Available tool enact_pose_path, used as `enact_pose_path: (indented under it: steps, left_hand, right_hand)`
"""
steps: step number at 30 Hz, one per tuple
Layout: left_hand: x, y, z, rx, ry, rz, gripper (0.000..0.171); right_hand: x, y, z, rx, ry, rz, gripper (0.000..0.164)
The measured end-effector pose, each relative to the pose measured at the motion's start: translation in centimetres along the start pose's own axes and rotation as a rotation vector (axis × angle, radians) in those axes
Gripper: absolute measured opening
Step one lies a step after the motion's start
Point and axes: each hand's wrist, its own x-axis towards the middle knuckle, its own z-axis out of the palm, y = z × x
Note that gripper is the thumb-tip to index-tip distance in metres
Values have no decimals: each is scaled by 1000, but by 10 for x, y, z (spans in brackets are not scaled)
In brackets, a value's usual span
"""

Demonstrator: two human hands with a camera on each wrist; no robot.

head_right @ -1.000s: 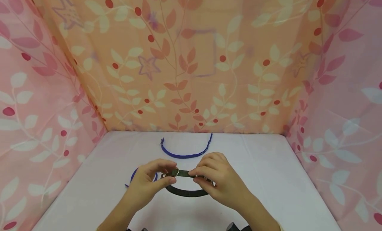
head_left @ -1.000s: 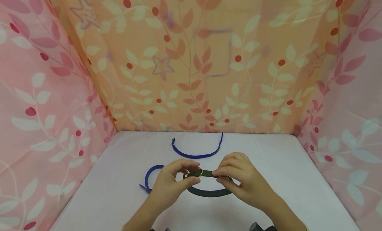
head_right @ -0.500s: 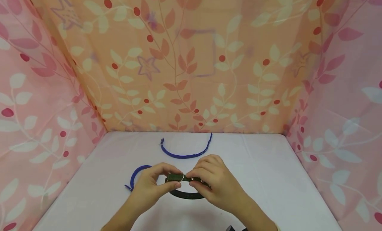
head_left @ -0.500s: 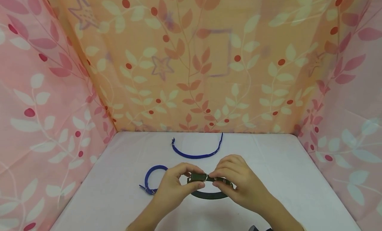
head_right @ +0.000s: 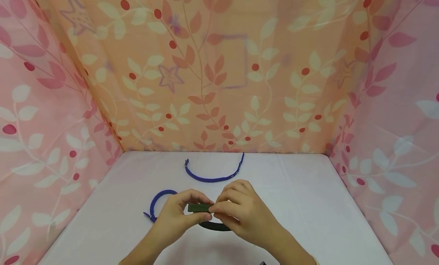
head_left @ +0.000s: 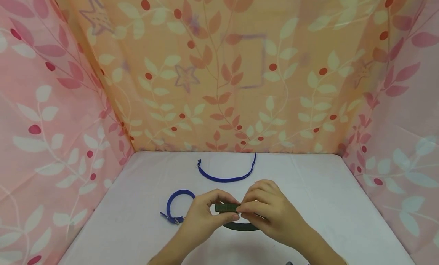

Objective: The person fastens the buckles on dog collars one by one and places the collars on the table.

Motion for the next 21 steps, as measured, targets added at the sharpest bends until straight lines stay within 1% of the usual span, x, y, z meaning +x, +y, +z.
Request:
enact_pose_path:
  steps: [3,9,13,16,21]
  left_hand:
    - [0,0,0,-1,5,2,24]
    - [0,1,-1,28,65,29,23]
    - [-1,0,0,27,67,56,21]
    - [0,0,1,28,72,77,21]
    - [-1,-1,0,28,102,104,21]
  right_hand:
    - [1,0,0,-7,11,2,7]
    - [1,1,0,-12,39,55,12]
    - [-3,0,3,-4,44,106,13]
    - [-4,0,6,15,51,128,14]
    - [-5,-3,7,43,35,172,11]
